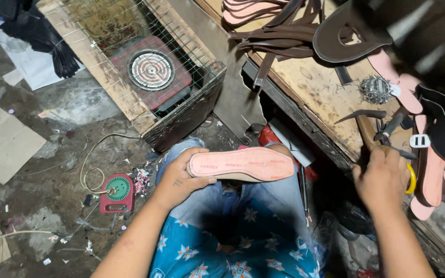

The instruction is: The person sits on the floor of a shoe workshop and assembles a shoe: they use pliers to fit a brown strap onto a black shoe upper, hammer the strap ends, hold the upper over a small burner to heat it, press the upper onto a shoe last, and fit a pink insole into the shoe.

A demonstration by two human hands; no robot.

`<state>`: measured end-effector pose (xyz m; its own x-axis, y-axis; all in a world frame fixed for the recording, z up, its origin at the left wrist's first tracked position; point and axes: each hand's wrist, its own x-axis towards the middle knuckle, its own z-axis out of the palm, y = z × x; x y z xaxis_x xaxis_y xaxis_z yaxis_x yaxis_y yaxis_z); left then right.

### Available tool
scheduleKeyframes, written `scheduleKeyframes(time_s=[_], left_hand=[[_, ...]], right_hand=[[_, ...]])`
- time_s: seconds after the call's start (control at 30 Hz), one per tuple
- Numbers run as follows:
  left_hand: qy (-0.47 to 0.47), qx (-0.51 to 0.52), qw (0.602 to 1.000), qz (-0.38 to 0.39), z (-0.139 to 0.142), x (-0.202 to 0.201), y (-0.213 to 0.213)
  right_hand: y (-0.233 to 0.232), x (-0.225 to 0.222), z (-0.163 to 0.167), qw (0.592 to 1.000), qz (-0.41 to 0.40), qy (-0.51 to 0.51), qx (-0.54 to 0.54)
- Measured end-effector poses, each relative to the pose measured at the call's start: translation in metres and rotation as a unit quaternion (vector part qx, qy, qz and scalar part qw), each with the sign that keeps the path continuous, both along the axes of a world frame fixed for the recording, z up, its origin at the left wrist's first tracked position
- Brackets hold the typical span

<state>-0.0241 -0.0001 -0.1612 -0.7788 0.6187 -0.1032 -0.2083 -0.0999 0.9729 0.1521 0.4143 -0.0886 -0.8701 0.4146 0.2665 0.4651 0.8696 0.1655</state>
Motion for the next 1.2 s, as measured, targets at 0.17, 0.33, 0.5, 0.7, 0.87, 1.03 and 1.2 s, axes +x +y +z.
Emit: scheduleKeyframes(time_s=[0.17, 0.33, 0.5, 0.7, 0.87, 1.03, 1.2], left_hand=[[0.021, -0.017, 1.0, 0.0, -0.001, 0.002, 0.001], [0.027, -0.029, 0.999, 0.004, 0.001, 0.001, -0.003], [0.021, -0.035, 0.999, -0.003, 0.003, -0.002, -0.005], [0.012, -0.012, 1.0, -0.011, 0.004, -0.004, -0.002], [0.05, -0.031, 0.998, -0.003, 0.008, -0.007, -0.002], [0.032, -0.029, 0.999, 0.0, 0.012, -0.009, -0.002], [0.111, -0.033, 0.993, 0.01, 0.012, -0.011, -0.004]], right_hand=[[0.026, -0.003, -0.004, 0.998, -0.017, -0.052, -0.007], [0.043, -0.005, -0.001, 0.992, 0.036, -0.002, -0.121], [0.033, 0.005, -0.011, 0.978, 0.099, 0.137, -0.121], [-0.077, -0.009, -0.023, 0.943, -0.042, 0.143, -0.297], [-0.176, -0.024, 0.002, 0.799, 0.094, -0.043, -0.593], [-0.209, -0.052, 0.043, 0.782, 0.217, -0.013, -0.584], [-0.22, -0.065, 0.034, 0.777, 0.331, 0.044, -0.534]])
